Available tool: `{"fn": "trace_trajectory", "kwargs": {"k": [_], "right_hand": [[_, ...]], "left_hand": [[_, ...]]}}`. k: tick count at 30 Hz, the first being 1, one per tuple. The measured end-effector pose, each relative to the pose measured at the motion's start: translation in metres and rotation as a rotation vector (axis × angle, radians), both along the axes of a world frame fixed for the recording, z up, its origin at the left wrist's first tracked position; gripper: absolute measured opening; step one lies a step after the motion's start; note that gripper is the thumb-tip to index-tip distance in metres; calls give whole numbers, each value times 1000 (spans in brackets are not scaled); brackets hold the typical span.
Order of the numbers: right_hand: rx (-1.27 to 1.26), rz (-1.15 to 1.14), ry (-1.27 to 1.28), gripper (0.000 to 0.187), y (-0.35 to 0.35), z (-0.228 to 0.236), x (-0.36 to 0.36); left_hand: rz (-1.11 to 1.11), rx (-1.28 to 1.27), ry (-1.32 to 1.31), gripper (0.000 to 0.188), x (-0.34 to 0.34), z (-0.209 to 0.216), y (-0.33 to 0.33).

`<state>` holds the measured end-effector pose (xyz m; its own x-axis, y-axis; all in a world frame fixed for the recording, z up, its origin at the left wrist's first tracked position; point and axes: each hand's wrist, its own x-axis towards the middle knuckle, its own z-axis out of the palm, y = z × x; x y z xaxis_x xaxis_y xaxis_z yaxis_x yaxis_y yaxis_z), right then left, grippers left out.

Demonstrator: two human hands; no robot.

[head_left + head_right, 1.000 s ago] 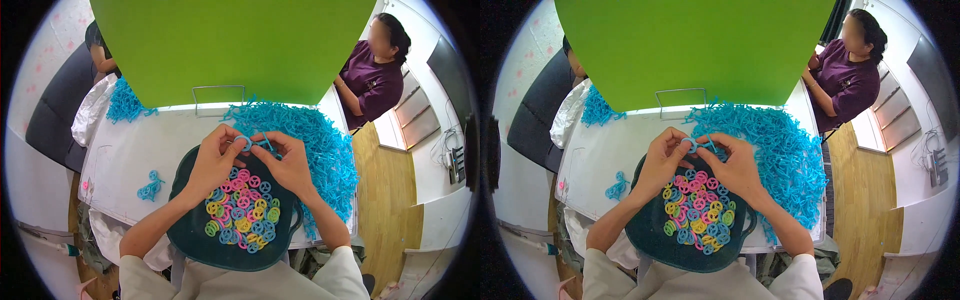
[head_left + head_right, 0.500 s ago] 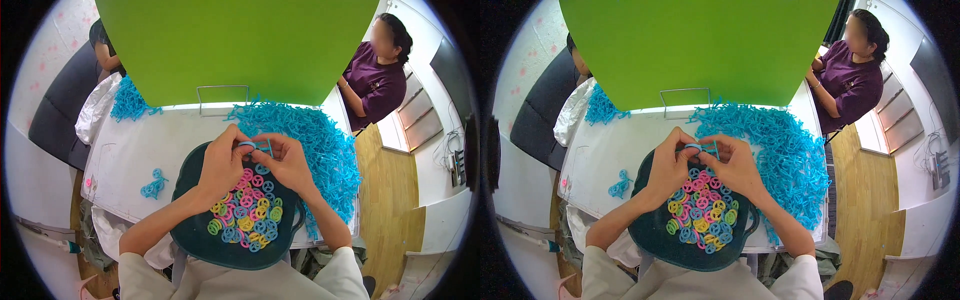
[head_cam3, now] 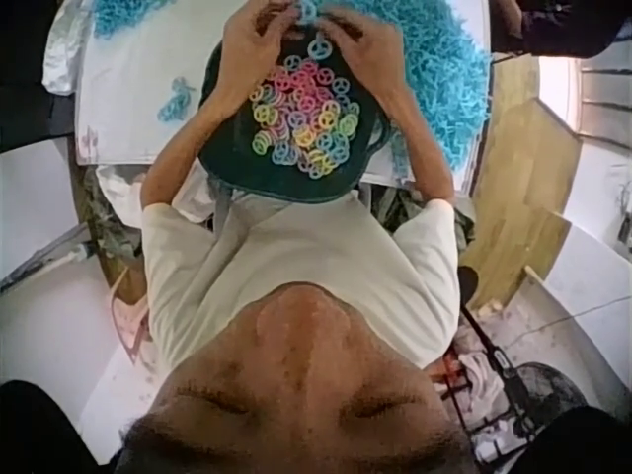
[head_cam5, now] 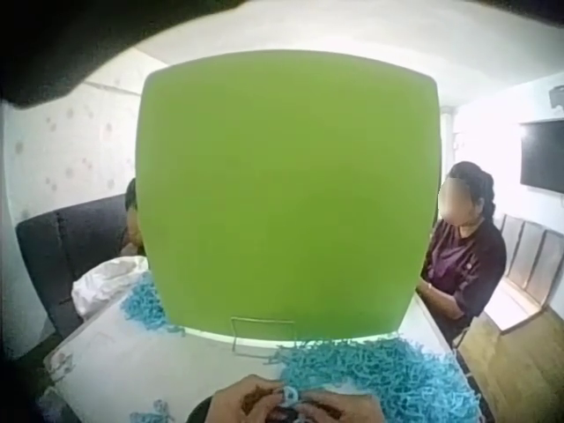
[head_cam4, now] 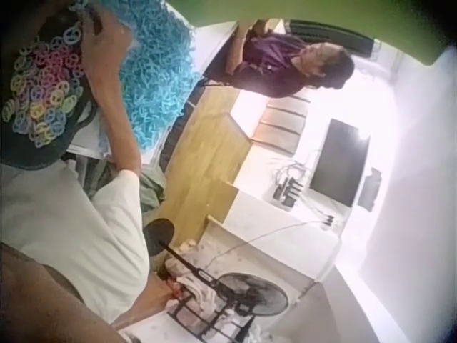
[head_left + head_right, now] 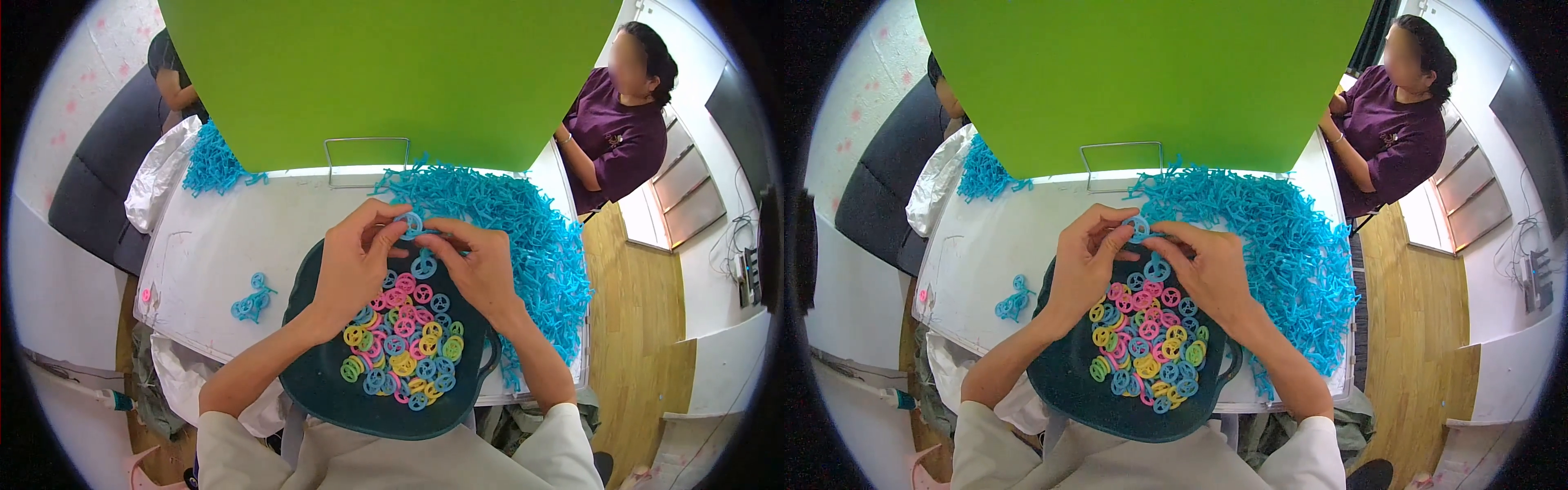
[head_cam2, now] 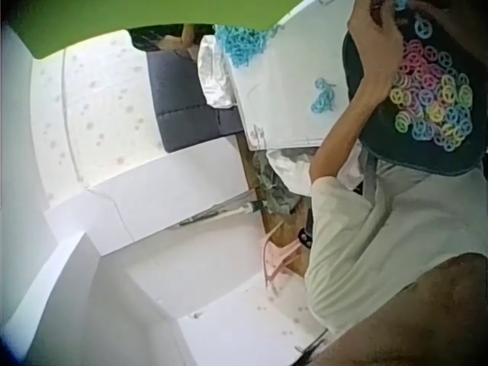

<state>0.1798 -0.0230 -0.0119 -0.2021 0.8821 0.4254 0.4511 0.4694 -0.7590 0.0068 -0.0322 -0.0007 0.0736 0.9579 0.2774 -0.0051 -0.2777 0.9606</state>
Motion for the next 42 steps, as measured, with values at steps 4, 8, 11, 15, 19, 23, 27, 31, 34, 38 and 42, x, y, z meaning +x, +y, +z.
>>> {"fn": "trace_trajectory", "kwargs": {"k": [4,8,11,15,19,23,27,31,34,38,42], "right_hand": [[-160,29,144,15,-1,1,-2],[-286,49,206,14,0,-2,-5],[-282,40,338,14,0,-5,-8],[-348,49,361,18,0,-3,-8],[-280,-12,358,15,-3,-6,-12],[-145,-58,237,16,-6,-5,-13],[-72,-92,200,17,-10,-1,-13],[-184,-83,294,19,-8,-3,-14],[-218,-64,319,20,-3,-7,-10],[-219,-44,318,21,-2,-2,-8],[9,15,263,22,-1,-7,-9]], "left_hand": [[-44,-77,-86,19,-3,-1,-1],[-18,-24,-50,20,-1,-7,-4],[43,78,30,19,1,-3,-8],[21,-25,88,23,1,-2,-9],[7,-87,-14,20,3,-7,-8],[-10,-48,43,18,-2,-7,-3],[-33,-116,-39,17,-1,-5,-3],[-24,-128,-78,16,2,-3,-6],[-23,-56,16,16,1,-5,-7],[-81,42,-39,17,-3,-5,-5],[-75,-57,-91,16,-9,0,-2]]}}
